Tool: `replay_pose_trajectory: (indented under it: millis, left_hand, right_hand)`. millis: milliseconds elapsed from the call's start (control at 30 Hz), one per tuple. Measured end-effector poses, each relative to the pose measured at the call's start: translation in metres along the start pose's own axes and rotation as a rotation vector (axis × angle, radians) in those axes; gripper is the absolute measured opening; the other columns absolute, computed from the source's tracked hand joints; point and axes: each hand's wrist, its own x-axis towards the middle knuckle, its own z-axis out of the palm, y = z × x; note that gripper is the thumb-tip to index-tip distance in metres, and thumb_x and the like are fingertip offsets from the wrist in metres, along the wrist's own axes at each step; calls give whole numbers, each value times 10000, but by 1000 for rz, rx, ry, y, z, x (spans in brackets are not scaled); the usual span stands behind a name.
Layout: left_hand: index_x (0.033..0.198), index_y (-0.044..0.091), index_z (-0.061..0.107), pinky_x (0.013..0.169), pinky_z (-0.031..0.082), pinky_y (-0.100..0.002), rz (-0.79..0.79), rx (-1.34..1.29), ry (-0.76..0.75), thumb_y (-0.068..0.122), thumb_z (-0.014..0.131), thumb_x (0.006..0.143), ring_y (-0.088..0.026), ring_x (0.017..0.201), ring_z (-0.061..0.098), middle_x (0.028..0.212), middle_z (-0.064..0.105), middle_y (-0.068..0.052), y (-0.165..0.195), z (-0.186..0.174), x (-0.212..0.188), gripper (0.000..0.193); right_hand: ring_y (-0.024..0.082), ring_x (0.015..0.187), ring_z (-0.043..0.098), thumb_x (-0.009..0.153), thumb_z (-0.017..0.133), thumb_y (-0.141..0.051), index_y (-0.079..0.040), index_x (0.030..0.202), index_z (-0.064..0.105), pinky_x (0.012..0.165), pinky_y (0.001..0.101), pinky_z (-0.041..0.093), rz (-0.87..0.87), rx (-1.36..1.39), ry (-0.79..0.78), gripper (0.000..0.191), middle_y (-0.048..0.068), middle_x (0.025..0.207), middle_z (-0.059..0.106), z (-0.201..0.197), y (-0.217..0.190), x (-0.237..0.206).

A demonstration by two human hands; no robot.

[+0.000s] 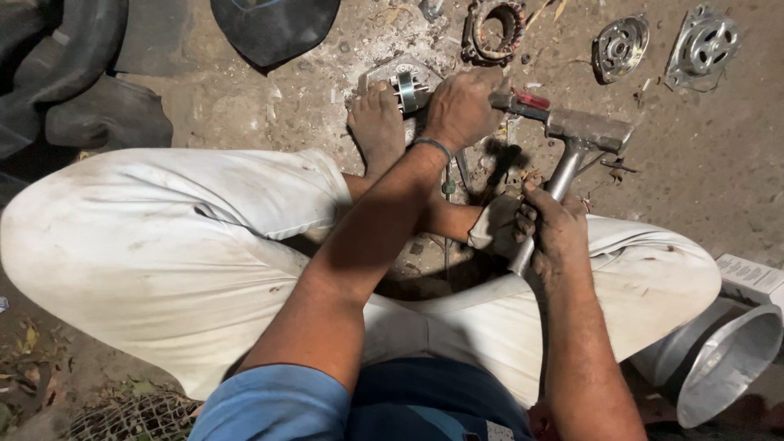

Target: The person sits on the ground and hammers a metal hub assembly, holding the part steady with their foot while striking it with a hammer to seat a component. They reposition the part and continue hammering, with other metal plates and tools scattered on the ground around them.

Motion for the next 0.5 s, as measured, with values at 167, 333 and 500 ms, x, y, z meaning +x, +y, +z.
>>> replay_pose_trajectory:
  millis: [167, 333, 500]
  left_hand:
    - [898, 100, 693, 681, 550, -419, -56, 46, -27, 124, 708, 762, -264, 716, 691, 718, 692, -102, 5, -4, 1, 139]
    - [1001, 117, 734, 779, 563, -426, -108, 23, -82, 84, 683, 781, -286, 798, 729, 843, 739, -141, 6, -15, 3, 228]
    - [947, 86, 750, 790, 548, -446, -75, -32, 8, 89, 704, 721, -316, 830, 731, 848, 757, -138, 9, -23, 0, 231]
  right_hand:
    - [108, 446, 475, 930, 720, -122, -37, 929, 555, 390, 272, 404, -75, -46, -14, 186, 13, 632, 527, 8, -5, -10]
    - [120, 469, 538, 902, 744, -142, -82, 902, 586, 401, 280, 436, -238, -308, 197, 169, 11, 661, 589, -10, -30, -22]
    - [85, 610, 594, 986, 687, -310, -110, 892, 655, 550, 228, 466, -631, -802, 548, 223, -36, 731, 624, -86, -91, -65]
